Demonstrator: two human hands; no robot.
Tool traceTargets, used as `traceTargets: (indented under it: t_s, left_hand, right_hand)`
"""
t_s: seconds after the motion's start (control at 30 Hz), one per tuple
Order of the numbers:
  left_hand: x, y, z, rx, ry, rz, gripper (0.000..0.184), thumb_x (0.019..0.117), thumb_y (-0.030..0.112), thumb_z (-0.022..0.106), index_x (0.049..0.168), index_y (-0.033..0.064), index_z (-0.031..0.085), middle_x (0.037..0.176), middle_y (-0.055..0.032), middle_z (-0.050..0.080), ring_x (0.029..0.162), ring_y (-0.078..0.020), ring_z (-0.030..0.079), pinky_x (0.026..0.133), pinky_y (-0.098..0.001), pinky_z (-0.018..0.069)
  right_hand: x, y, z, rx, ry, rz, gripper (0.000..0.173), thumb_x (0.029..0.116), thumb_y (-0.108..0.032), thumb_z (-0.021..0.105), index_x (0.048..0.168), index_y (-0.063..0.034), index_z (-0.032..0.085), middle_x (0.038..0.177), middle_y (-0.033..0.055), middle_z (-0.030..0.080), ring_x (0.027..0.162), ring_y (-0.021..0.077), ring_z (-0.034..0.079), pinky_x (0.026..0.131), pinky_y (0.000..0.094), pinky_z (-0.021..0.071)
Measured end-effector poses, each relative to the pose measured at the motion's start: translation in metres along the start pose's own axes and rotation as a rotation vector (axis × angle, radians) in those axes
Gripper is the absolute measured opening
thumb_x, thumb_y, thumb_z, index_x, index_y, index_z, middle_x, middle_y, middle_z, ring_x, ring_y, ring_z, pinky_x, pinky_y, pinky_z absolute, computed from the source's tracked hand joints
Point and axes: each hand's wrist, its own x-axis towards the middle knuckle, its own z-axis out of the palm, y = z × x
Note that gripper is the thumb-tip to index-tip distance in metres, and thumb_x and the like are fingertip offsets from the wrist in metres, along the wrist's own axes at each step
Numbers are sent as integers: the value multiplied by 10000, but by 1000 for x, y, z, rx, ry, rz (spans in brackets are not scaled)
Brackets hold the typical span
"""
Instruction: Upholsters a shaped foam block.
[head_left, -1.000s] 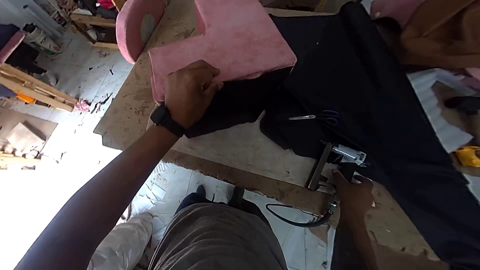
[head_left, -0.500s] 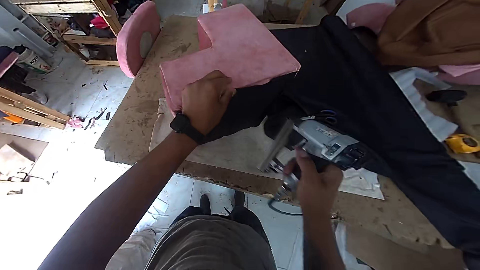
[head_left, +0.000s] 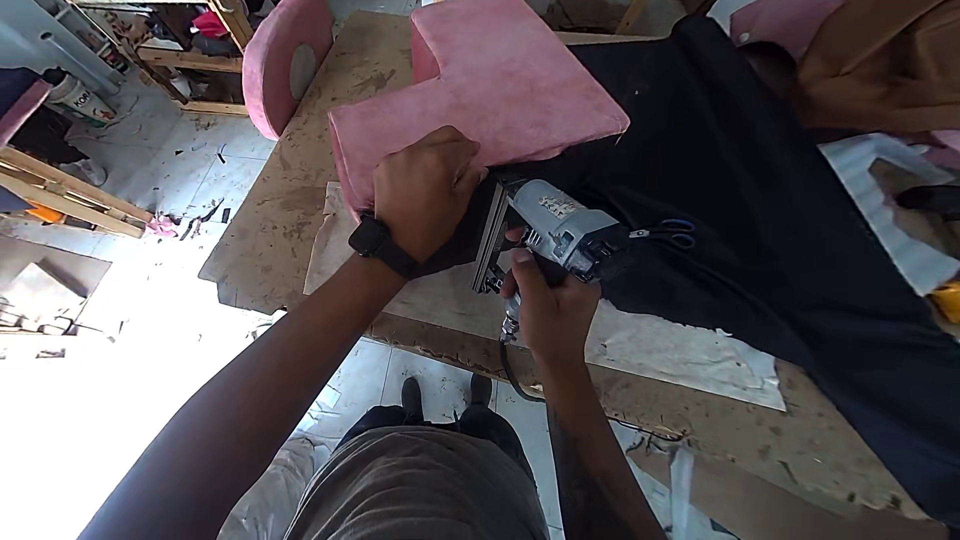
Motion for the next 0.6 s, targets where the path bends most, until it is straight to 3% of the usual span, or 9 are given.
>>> traceTargets:
  t_s: [0.17, 0.33, 0.5, 0.6]
  left_hand:
    - [0, -1, 0, 25, -9, 13, 244, 1008, 366, 613, 1073, 204, 784, 1132, 99, 729, 815, -73, 676, 687, -371, 567]
    - [0, 0, 1, 29, -1, 8, 245, 1005, 362, 618, 1091, 203, 785, 1124, 95, 730, 820, -74, 676, 692, -366, 565]
    - [1, -2, -1, 19, -13, 28, 247, 1000, 372, 624, 1006, 182, 782, 1134, 88, 738, 868, -79, 696, 726, -380, 582]
    - [-1, -5, -11, 10, -43, 62, 321, 972, 436, 659, 821, 157, 706, 1171, 74, 739, 922, -96, 716, 754, -404, 596]
  right_hand:
    - [-1, 0, 3, -22, 11, -19, 266, 1010, -206, 641, 1233, -61, 630, 1038, 67, 743, 597, 185, 665, 496, 341, 593]
    - [-1, 2, 6, -15, 13, -34, 261, 1007, -180, 633, 1230, -46, 618, 1057, 76, 741, 597, 188, 663, 489, 345, 589]
    - [-1, 2, 6, -91, 11, -18, 229, 1011, -197, 623, 1204, -76, 643, 974, 52, 726, 594, 179, 650, 489, 354, 577]
    - [0, -3, 3, -81, -2, 1, 292, 1015, -242, 635, 1268, -98, 634, 960, 44, 736, 599, 187, 672, 500, 368, 605]
